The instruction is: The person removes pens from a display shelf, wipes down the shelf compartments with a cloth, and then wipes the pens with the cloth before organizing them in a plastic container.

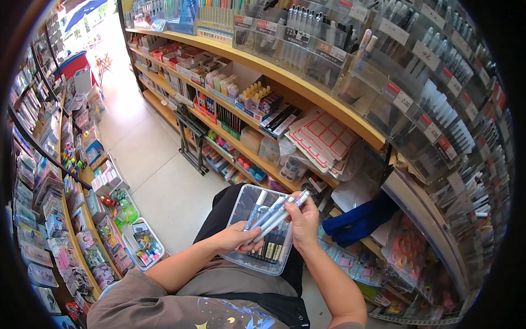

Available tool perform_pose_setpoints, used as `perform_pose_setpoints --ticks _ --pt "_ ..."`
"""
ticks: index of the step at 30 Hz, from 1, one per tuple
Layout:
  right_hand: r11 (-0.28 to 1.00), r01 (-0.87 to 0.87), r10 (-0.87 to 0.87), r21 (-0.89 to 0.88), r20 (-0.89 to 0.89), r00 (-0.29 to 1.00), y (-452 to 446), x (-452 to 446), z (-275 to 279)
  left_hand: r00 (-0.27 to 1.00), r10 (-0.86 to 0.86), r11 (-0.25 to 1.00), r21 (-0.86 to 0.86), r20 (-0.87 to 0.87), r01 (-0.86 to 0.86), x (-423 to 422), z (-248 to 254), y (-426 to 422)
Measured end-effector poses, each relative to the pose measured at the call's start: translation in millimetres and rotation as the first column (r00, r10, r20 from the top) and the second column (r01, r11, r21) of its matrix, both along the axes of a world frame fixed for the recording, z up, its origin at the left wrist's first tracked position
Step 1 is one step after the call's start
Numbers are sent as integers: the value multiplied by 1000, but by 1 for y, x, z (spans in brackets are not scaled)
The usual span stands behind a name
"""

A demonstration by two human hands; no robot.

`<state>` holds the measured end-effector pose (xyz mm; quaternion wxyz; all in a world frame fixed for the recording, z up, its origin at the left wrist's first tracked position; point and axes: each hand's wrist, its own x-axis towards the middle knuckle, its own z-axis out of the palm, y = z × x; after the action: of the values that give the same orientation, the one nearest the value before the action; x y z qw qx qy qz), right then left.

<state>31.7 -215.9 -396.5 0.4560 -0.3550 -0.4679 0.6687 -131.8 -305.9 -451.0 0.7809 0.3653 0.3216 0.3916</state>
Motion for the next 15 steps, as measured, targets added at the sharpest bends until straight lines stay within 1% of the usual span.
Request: perform_pose_setpoints --ticks 3,6,10,13,15 --pt "999 28 -32 -34 -127 991 6 3 -2 1000 14 1000 18 -11 -14 1 0 0" --pt "994 54 -66 -93 -131 989 7 4 4 1000 5 1000 26 3 -5 0 -2 0" --pt "994 42 -56 -101 -137 989 7 4 3 998 -56 998 8 -18 56 -5 -10 3" --pt "998 31 -37 -56 -111 993 7 3 0 992 112 994 17 -50 -111 2 -9 1" --pt "1000 -2 0 -24 -74 997 6 4 -3 983 178 984 21 -44 -177 4 0 -1"
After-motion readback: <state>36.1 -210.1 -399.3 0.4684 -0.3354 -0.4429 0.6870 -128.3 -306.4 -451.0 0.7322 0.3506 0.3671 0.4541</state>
